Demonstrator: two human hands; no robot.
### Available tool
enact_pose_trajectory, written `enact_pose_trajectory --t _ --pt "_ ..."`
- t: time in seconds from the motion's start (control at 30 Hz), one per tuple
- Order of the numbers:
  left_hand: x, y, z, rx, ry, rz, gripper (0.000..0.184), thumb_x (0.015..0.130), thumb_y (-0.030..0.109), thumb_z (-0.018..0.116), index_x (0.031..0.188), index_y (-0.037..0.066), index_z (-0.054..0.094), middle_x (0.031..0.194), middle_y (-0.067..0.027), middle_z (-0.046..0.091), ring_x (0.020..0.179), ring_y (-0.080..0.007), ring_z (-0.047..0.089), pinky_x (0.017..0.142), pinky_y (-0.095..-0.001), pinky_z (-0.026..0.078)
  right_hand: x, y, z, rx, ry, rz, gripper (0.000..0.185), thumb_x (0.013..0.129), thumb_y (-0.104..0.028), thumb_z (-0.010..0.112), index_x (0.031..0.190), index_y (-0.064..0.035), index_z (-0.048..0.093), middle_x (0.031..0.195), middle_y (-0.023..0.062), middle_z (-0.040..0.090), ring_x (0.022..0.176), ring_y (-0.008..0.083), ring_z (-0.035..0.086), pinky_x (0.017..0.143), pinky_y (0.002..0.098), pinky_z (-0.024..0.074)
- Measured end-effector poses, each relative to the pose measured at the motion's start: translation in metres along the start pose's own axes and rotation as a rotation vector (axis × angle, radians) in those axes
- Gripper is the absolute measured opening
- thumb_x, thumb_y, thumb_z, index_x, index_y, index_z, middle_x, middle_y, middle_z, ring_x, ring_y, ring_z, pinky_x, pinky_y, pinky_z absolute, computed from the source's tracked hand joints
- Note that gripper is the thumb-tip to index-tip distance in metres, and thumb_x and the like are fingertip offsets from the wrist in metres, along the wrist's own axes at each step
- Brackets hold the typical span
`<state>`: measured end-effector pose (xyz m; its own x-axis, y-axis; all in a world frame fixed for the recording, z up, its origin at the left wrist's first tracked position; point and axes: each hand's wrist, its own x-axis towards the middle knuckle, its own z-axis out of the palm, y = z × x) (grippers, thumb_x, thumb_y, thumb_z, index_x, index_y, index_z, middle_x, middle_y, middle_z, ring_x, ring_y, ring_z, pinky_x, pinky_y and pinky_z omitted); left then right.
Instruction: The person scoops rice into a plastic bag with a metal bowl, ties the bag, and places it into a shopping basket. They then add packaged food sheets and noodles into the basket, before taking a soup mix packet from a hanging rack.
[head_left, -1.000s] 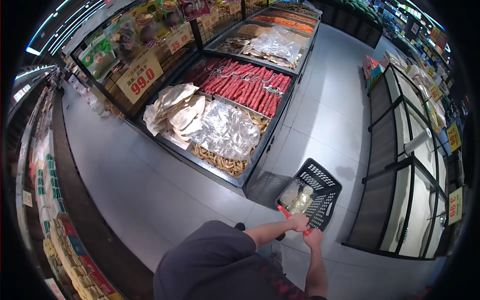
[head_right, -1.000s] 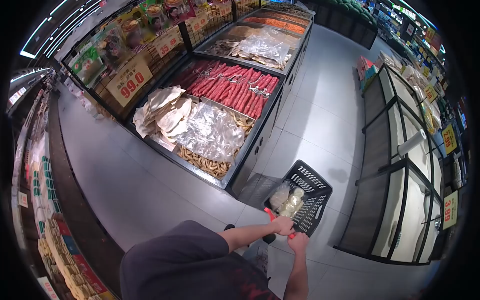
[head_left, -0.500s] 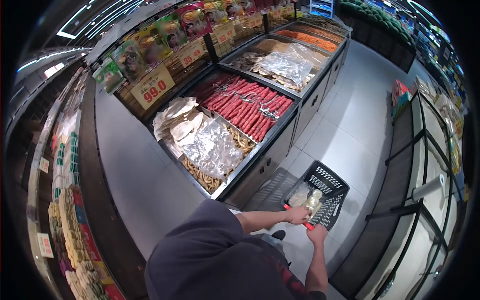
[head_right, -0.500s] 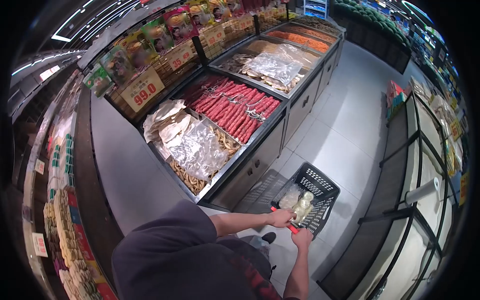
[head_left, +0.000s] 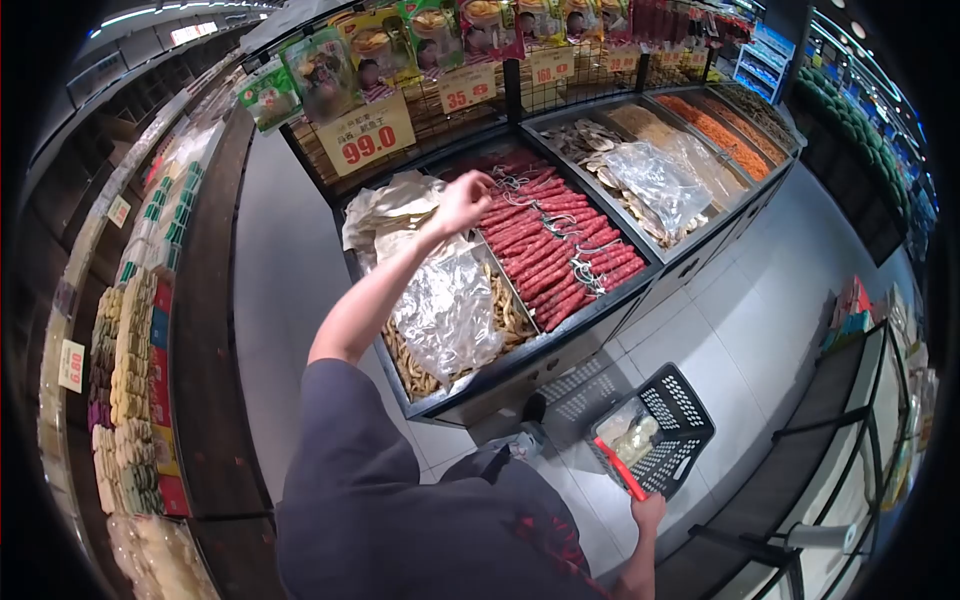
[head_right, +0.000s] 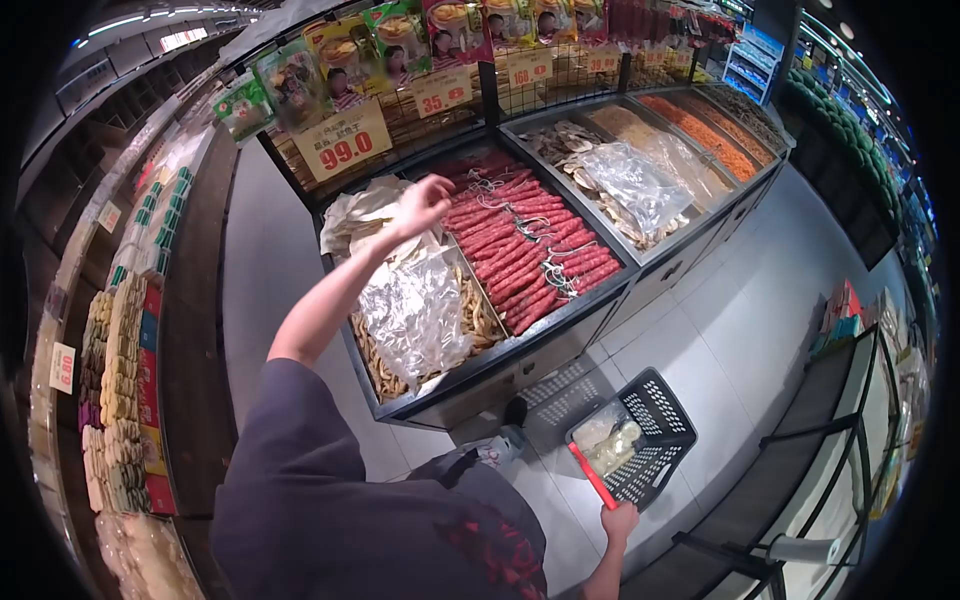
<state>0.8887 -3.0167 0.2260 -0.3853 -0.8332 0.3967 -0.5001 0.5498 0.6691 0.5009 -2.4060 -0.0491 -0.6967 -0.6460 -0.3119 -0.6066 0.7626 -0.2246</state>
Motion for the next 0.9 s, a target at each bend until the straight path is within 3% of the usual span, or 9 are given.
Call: enact_pose_trajectory --t 0.13,0.3,0.37,0.43,0.5,0.63,0.67,0.8,0.9 --pt "0.126 -0.057 -0.073 0.072 0.49 -0.111 0.055 0.077 0.025 0.078 0.122 0.004 0.054 0.104 -0.016 0.065 0.091 -0.0259 0.066 0.086 -0.0386 0.054 0.032 0.021 0.004 -0.03 -0.051 -0.016 0.025 0.071 -0.029 0.074 0.078 -0.0047 0.076 0.078 0.0237 0.07 0.081 0.0427 0.069 0.078 0.0499 0.0549" --pt "0.243 -0.09 -0.12 0.247 0.779 -0.224 0.086 0.074 0.041 0.083 0.134 -0.002 0.039 0.132 -0.0245 0.052 0.124 -0.0384 0.053 0.103 -0.0465 0.045 0.063 0.053 0.019 -0.204 -0.226 -0.047 0.022 0.069 -0.029 0.072 0.075 -0.0088 0.077 0.079 0.0222 0.071 0.082 0.0422 0.069 0.08 0.0492 0.0562" --pt "0.268 -0.084 -0.12 0.272 0.802 -0.312 0.09 0.073 0.046 0.084 0.135 -0.002 0.039 0.134 -0.025 0.051 0.126 -0.0386 0.052 0.103 -0.0474 0.044 0.067 0.046 0.004 -0.303 -0.327 -0.119 0.035 0.071 -0.029 0.072 0.1 -0.0103 0.077 0.082 0.02 0.072 0.084 0.0399 0.071 0.079 0.0478 0.0559" --pt "0.289 -0.079 -0.118 0.281 0.785 -0.379 0.093 0.071 0.049 0.085 0.134 -0.002 0.039 0.131 -0.0254 0.055 0.123 -0.04 0.055 0.101 -0.0486 0.046 0.067 0.039 -0.005 -0.282 -0.489 -0.162 0.062 0.085 -0.043 0.066 0.136 -0.0083 0.058 0.089 0.0135 0.075 0.089 0.036 0.072 0.077 0.0499 0.0549" --pt "0.305 -0.077 -0.115 0.227 0.742 -0.476 0.097 0.069 0.051 0.086 0.135 -0.002 0.037 0.125 -0.0248 0.061 0.117 -0.042 0.06 0.099 -0.0487 0.049 0.076 0.004 -0.035 -0.252 -0.54 -0.04 0.066 0.082 -0.042 0.068 0.139 -0.0102 0.057 0.104 0.0195 0.073 0.102 0.0302 0.071 0.083 0.0413 0.0551" --pt "0.323 -0.097 -0.117 0.078 0.761 -0.355 0.082 0.064 0.05 0.09 0.119 -0.004 0.06 0.109 -0.0226 0.071 0.109 -0.0374 0.066 0.097 -0.0473 0.05 0.107 -0.005 -0.036 -0.216 -0.52 -0.085 0.066 0.082 -0.041 0.069 0.14 -0.0111 0.056 0.107 0.0194 0.073 0.103 0.0297 0.07 0.085 0.0415 0.0547" --pt "0.324 -0.097 -0.115 0.039 0.799 -0.303 0.064 0.066 0.04 0.092 0.108 -0.003 0.068 0.104 -0.0184 0.073 0.1 -0.0286 0.07 0.091 -0.0422 0.053 0.113 -0.007 -0.035 -0.204 -0.513 -0.094 0.066 0.082 -0.041 0.069 0.14 -0.0114 0.056 0.107 0.0194 0.073 0.104 0.0296 0.07 0.085 0.0415 0.0546" --pt "0.326 -0.097 -0.115 -0.341 0.72 -0.194 0.042 0.077 0.018 0.087 0.109 -0.001 0.068 0.099 -0.008 0.074 0.085 -0.0144 0.068 0.076 -0.0297 0.054 0.11 0.01 -0.026 -0.141 -0.503 -0.091 0.066 0.082 -0.04 0.069 0.141 -0.0123 0.055 0.109 0.0193 0.073 0.106 0.0292 0.07 0.087 0.0418 0.0541" --pt "0.306 -0.075 -0.123 -0.437 0.605 -0.18 0.04 0.077 0.019 0.087 0.107 0.0 0.069 0.097 -0.0062 0.073 0.084 -0.0135 0.068 0.076 -0.0307 0.054 0.11 0.022 -0.019 -0.094 -0.489 -0.101 0.067 0.082 -0.04 0.07 0.142 -0.0129 0.055 0.111 0.0193 0.072 0.107 0.0288 0.069 0.088 0.0419 0.0537"
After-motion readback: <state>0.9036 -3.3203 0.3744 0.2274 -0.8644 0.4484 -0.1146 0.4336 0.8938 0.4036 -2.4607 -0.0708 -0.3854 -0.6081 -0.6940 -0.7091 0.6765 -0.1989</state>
